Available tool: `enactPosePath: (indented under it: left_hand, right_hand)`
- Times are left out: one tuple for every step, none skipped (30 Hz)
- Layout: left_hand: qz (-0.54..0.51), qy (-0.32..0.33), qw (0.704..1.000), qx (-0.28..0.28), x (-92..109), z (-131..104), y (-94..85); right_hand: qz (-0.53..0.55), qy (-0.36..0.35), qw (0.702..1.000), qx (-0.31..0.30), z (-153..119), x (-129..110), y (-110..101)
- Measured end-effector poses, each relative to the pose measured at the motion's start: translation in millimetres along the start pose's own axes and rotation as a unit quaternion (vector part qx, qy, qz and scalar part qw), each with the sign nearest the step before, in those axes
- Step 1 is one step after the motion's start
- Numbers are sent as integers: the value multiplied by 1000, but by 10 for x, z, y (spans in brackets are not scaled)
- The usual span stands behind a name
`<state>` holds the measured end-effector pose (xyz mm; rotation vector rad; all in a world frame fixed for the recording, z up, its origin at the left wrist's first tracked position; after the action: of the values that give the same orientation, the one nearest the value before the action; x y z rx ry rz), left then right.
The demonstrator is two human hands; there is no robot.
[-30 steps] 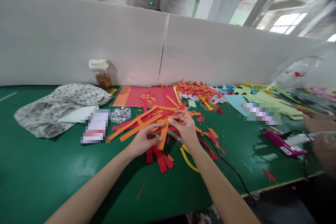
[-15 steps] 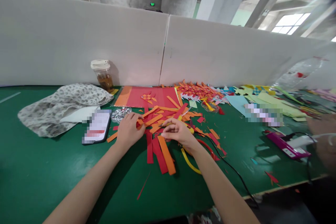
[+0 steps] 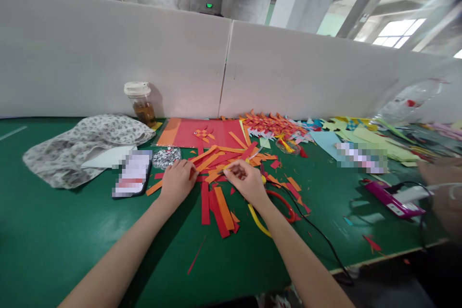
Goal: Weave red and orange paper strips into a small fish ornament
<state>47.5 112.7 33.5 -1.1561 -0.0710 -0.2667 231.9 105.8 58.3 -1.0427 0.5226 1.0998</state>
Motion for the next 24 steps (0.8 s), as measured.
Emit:
enactPosePath:
  left_hand:
    - [2, 3, 1000, -1, 2, -1, 6]
    - [4, 6, 1000, -2, 5, -1, 11]
    - [5, 9, 1000, -4, 11, -2, 14]
    - [6, 13, 1000, -7, 20, -2, 15]
    - [9, 16, 1000, -11, 31, -2, 14]
    - [13, 19, 1000, -15, 43, -3, 12]
    - [18, 22, 999, -19, 55, -3, 10]
    - [25, 24, 999, -23, 65, -4, 10]
    - [34, 25, 999, -26, 73, -5, 10]
    - [42, 24, 998, -27, 76, -6, 10]
    - [48, 24, 998, -26, 77, -6, 9]
    - [53, 22, 998, -21, 72, -6, 7]
    - [55, 18, 998, -14, 64, -4, -1]
    - [53, 12, 999, -2, 52, -1, -18]
    - [43, 6, 999, 14, 41, 0, -45]
    - [28, 2, 999, 34, 35, -1, -85]
    - [6, 2, 998, 56, 39, -6, -133]
    - [-19, 8, 997, 80, 57, -18, -189]
    - [-44, 23, 994, 101, 92, -37, -245]
    - [-66, 47, 990, 116, 145, -62, -293]
    - [-82, 78, 986, 126, 212, -94, -332]
    - [-93, 115, 981, 127, 292, -129, -352]
    - [-101, 149, 977, 119, 366, -163, -354]
    - [-107, 173, 972, 115, 421, -194, -356]
  right_hand:
    - [7, -1, 1000, -13, -5, -1, 27]
    - [12, -4, 999, -30, -13, -5, 60]
    - [14, -8, 998, -52, -26, -14, 103]
    - [13, -14, 997, -79, -43, -26, 152]
    - [10, -21, 994, -105, -64, -42, 200]
    - [6, -30, 991, -127, -86, -62, 243]
    - [2, -40, 989, -142, -106, -85, 276]
    - [-1, -52, 987, -152, -122, -110, 300]
    - [-3, -62, 986, -157, -134, -132, 315]
    - [-5, -69, 985, -159, -141, -149, 323]
    - [-6, -72, 985, -159, -145, -159, 327]
    - [-7, -72, 985, -158, -144, -162, 328]
    - [-8, -70, 985, -157, -141, -161, 327]
    - [-9, -67, 986, -155, -136, -156, 325]
    - [-11, -65, 986, -152, -130, -151, 321]
    - [-13, -62, 987, -147, -123, -141, 315]
    - [-14, -57, 988, -141, -116, -126, 307]
    - [-10, -48, 990, -133, -109, -103, 298]
    - [-4, -35, 992, -123, -102, -72, 287]
    - [7, -20, 994, -111, -97, -36, 276]
    - [20, -3, 995, -102, -93, 1, 268]
    - [35, 11, 995, -96, -89, 36, 265]
    - [50, 22, 994, -92, -85, 64, 266]
    - [65, 30, 993, -89, -78, 87, 267]
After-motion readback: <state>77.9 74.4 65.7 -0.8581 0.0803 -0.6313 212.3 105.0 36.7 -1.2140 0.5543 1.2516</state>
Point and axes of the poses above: each hand's wrist, its own z-axis towards the middle knuckle, its own y-axis out of the palm, x = y × z, the point moved 8 cm from there along z, towards the middle knuckle, and after that the axes turned 6 degrees about -y, right-handed, at the moved point
